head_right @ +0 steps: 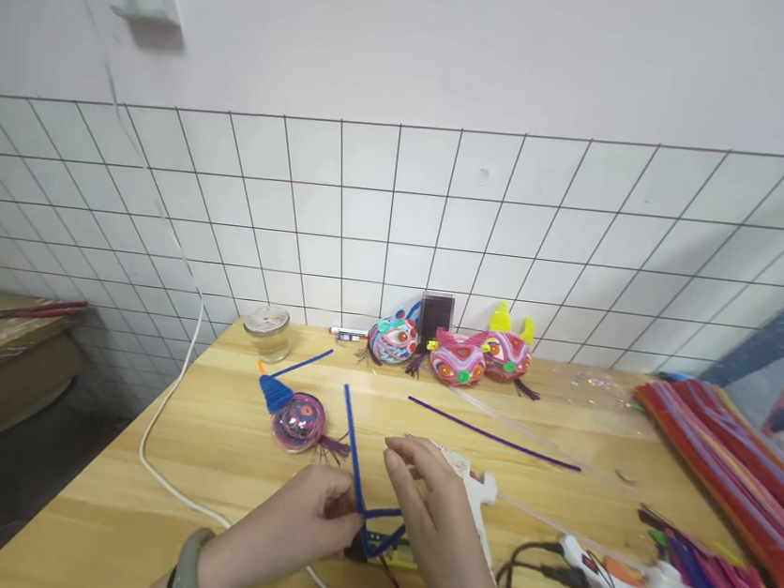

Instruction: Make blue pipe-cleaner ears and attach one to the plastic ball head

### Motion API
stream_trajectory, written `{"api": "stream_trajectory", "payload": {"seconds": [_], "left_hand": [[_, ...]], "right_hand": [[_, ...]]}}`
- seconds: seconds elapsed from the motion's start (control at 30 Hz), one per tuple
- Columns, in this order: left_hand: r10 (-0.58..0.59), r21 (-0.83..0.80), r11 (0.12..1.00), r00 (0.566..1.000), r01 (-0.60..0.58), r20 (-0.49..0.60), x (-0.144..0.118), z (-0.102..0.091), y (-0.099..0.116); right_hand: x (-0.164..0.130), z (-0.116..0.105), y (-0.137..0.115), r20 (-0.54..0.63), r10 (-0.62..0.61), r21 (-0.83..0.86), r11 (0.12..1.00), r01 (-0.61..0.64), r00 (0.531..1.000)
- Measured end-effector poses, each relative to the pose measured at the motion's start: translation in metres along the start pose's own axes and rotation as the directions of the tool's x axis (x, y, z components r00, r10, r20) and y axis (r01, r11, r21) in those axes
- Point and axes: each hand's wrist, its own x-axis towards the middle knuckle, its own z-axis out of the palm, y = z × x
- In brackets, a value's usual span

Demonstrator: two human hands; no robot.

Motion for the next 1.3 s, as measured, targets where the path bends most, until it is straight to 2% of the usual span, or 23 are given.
{"api": "stream_trajectory", "payload": {"seconds": [0.13,0.27,0.4,0.5,0.6,0.7,0.87,1.13,1.3], "left_hand": [[0.127,0.298,0.949,0.990,-0.103,-0.063,-0.004,0.000,-0.001],[0.140,0.361,0.925,0.989,-0.117,-0.038,-0.005,0.001,0.001],[0.058,0.302,0.951,0.998,-0.067,0.040,-0.007,0.001,0.003],[-0.005,0.156,0.988,0.990,-0.017,0.139,-0.007,0.002,0.003],[-0.086,-0.038,0.994,0.964,0.099,0.251,-0.005,0.003,0.004],[-0.128,-0.129,0.976,0.943,0.175,0.308,-0.003,0.003,0.007],[-0.130,-0.223,0.953,0.941,0.206,0.313,-0.001,0.002,0.010],[-0.137,-0.175,0.967,0.956,0.186,0.259,0.003,0.006,0.005],[-0.101,-0.154,0.979,0.971,0.136,0.218,0.004,0.005,0.000]], "right_hand": [[-0.004,0.004,-0.006,0.023,-0.086,-0.048,0.995,0.087,0.996],[-0.004,0.007,-0.006,0.092,-0.107,-0.047,0.993,0.111,0.990],[-0.004,0.007,-0.008,0.199,-0.059,-0.030,0.997,0.066,0.978],[-0.004,0.007,-0.009,0.276,0.007,-0.027,1.000,0.001,0.961],[-0.003,0.006,-0.009,0.303,0.071,0.001,0.997,-0.075,0.950],[-0.002,0.006,-0.006,0.288,0.121,0.073,0.986,-0.148,0.950],[0.002,0.005,-0.003,0.282,0.168,0.174,0.959,-0.222,0.945],[0.003,0.005,-0.004,0.244,0.184,0.173,0.958,-0.229,0.952],[0.003,0.004,-0.004,0.235,0.189,0.209,0.948,-0.240,0.953]]}}
